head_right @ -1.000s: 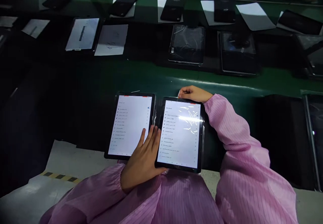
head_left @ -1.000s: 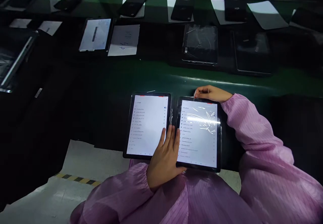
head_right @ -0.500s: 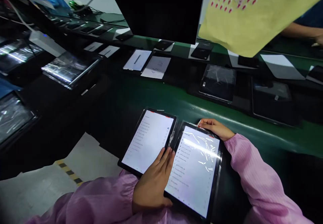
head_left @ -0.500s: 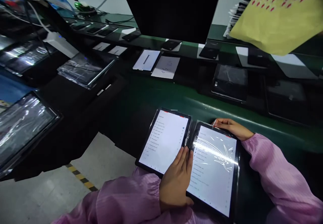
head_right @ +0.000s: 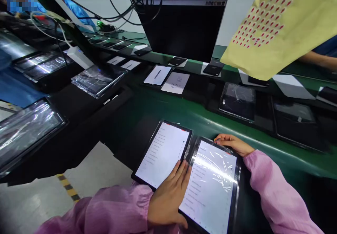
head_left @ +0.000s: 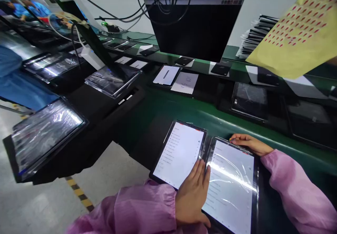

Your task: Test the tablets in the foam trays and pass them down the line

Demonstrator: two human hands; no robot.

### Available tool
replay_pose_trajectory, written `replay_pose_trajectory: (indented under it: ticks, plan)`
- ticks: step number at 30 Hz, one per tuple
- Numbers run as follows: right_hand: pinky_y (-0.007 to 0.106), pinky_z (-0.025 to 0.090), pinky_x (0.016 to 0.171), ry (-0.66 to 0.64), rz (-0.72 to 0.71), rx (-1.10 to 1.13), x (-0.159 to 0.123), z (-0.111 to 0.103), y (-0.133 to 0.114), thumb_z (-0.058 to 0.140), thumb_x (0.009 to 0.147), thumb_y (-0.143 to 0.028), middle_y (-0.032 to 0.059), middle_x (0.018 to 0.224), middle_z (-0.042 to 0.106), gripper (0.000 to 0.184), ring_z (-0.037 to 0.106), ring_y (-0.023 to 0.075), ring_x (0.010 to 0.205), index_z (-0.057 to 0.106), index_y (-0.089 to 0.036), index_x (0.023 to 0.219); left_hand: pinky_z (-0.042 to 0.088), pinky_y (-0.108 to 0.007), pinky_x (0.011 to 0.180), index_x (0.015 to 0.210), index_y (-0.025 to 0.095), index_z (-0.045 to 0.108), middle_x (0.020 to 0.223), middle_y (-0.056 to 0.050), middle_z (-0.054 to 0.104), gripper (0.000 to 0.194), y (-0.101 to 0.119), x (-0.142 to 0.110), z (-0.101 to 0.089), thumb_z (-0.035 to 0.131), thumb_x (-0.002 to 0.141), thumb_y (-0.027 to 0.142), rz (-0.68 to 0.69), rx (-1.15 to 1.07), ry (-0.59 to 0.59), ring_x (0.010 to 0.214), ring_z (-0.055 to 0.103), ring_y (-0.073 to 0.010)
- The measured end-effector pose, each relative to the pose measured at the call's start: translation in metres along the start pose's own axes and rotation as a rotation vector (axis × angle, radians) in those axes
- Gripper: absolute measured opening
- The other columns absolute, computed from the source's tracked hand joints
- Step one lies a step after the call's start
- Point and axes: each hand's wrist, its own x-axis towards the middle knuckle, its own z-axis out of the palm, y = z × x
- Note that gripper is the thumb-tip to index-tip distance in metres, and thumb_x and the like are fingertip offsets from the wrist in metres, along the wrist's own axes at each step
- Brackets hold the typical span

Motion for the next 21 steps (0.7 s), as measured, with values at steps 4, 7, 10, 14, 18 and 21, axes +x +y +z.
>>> replay_pose_trajectory:
  ticks: [4, 7, 10, 14, 18, 21]
  plan:
    - [0.025, 0.043, 0.063, 0.002, -0.004, -0.007, 0.0, -0.001, -0.002, 0.087, 0.053, -0.054, 0.0007, 0.074, 0.065, 0.052, 0.057, 0.0105, 0.064, 0.065, -0.016, 0.08, 0.008, -0.049, 0.128, 0.155, -0.004, 0.004, 0.158, -0.031, 0.0, 0.124, -0.003, -0.001, 0.003, 0.066, 0.076, 0.069, 0.006, -0.073, 0.006, 0.149, -0.006, -0.0373]
    - [0.025, 0.041, 0.06, 0.006, -0.012, -0.026, -0.002, -0.001, -0.002, 0.086, 0.055, -0.053, 0.0006, 0.074, 0.064, 0.05, 0.055, 0.0102, 0.062, 0.064, -0.017, 0.082, 0.006, -0.05, 0.128, 0.156, -0.003, 0.004, 0.159, -0.03, 0.0, 0.124, -0.003, -0.002, 0.008, 0.068, 0.076, 0.067, -0.002, -0.122, 0.011, 0.15, -0.007, -0.0367]
    - [0.026, 0.041, 0.059, 0.034, -0.026, -0.052, 0.003, 0.001, 0.001, 0.085, 0.056, -0.053, 0.0011, 0.071, 0.063, 0.047, 0.054, 0.0106, 0.061, 0.063, -0.017, 0.077, 0.003, -0.053, 0.127, 0.156, -0.002, 0.005, 0.161, -0.028, 0.001, 0.122, -0.006, -0.001, 0.007, 0.07, 0.076, 0.064, 0.03, -0.204, 0.035, 0.151, -0.006, -0.0356]
    - [0.032, 0.045, 0.063, 0.158, -0.08, -0.068, 0.014, -0.004, 0.002, 0.078, 0.056, -0.058, 0.0034, 0.07, 0.064, 0.046, 0.054, 0.0135, 0.062, 0.057, -0.02, 0.071, 0.004, -0.058, 0.126, 0.155, 0.011, 0.025, 0.164, -0.022, 0.015, 0.117, -0.033, 0.026, -0.033, 0.086, 0.063, 0.05, 0.026, -0.631, 0.258, 0.154, 0.008, -0.0375]
    - [0.038, 0.048, 0.075, 0.608, -0.153, -0.115, -0.014, -0.031, 0.007, 0.062, 0.071, -0.061, 0.0082, 0.085, 0.067, 0.037, 0.062, 0.0222, 0.082, 0.057, -0.025, 0.077, 0.037, -0.043, 0.116, 0.123, 0.017, 0.063, 0.136, -0.011, 0.06, 0.055, -0.104, 0.099, -0.112, 0.083, 0.072, 0.022, -0.35, -1.541, 0.943, 0.134, 0.051, -0.0276]
    - [0.051, 0.044, 0.085, 1.078, -0.112, -0.178, -0.07, -0.052, 0.039, 0.055, 0.075, -0.057, 0.0152, 0.094, 0.063, 0.032, 0.058, 0.0345, 0.104, 0.054, -0.025, 0.078, 0.053, -0.047, 0.097, 0.125, 0.015, 0.058, 0.129, -0.011, 0.06, 0.038, -0.162, 0.161, -0.16, 0.062, 0.093, 0.035, -0.431, -1.684, 1.104, 0.115, 0.06, -0.0242]
